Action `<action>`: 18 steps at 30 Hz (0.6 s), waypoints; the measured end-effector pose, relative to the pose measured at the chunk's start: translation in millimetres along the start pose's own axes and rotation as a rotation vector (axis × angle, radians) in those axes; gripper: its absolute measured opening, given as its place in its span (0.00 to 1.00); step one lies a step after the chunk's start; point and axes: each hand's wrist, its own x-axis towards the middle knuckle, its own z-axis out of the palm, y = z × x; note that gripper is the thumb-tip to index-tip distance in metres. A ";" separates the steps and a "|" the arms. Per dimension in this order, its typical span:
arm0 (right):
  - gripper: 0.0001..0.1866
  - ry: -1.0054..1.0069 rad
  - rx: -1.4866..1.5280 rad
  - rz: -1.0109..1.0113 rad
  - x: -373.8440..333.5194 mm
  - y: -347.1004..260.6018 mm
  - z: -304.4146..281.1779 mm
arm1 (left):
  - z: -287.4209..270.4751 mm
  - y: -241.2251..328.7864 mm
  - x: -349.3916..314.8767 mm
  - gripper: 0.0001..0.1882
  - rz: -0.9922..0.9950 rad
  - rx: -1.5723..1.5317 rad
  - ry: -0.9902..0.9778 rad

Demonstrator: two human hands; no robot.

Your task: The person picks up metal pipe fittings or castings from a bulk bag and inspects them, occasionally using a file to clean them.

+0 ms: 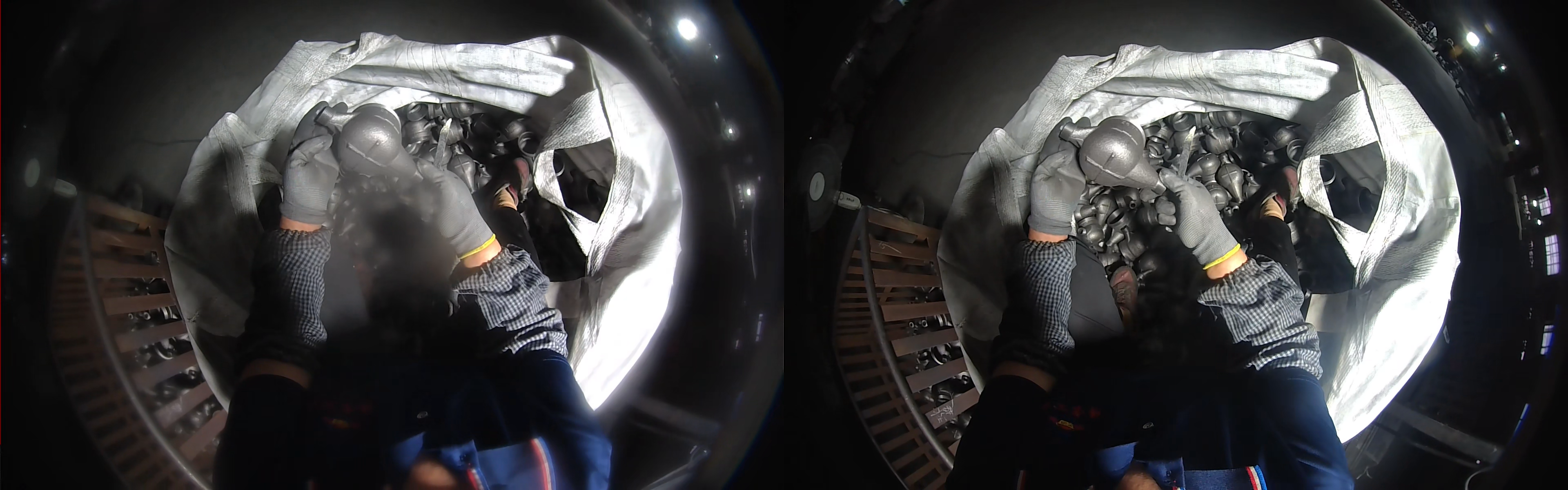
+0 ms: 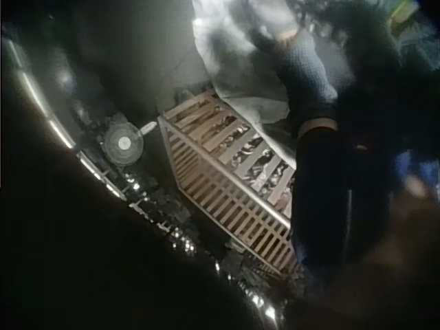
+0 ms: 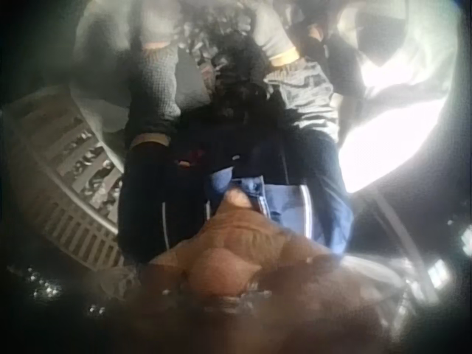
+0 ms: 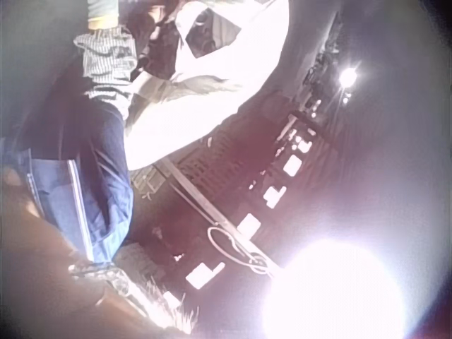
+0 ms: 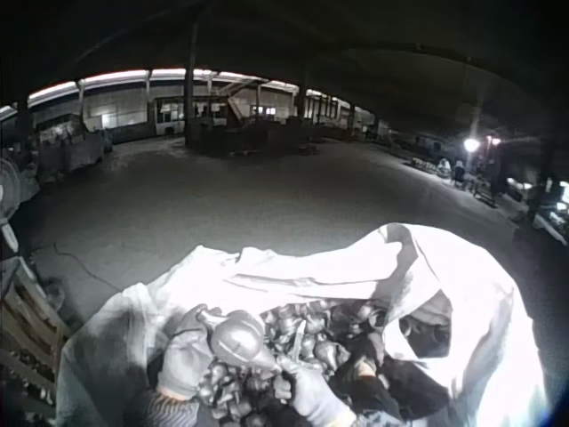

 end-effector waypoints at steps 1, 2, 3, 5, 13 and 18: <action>0.13 0.017 0.000 0.007 0.4 0.2 -1.1 | 0.1 -0.1 0.4 0.27 -0.004 -0.001 -0.016; 0.15 0.035 0.001 0.015 1.1 0.7 -2.6 | 0.0 -0.2 0.1 0.26 -0.009 -0.003 -0.031; 0.15 0.035 0.001 0.016 3.2 2.5 -5.7 | 0.1 -0.9 -0.6 0.26 -0.009 -0.003 -0.030; 0.19 -0.011 0.027 0.024 11.1 7.4 -16.2 | 5.7 -1.9 0.8 0.23 0.013 0.022 0.034; 0.20 0.006 -0.143 -0.114 -0.7 1.0 -10.5 | 1.9 -0.3 0.5 0.19 -0.025 0.071 0.133; 0.15 0.038 -0.133 -0.189 -8.9 -9.8 3.0 | 11.3 -1.4 -0.8 0.19 -0.096 0.072 0.222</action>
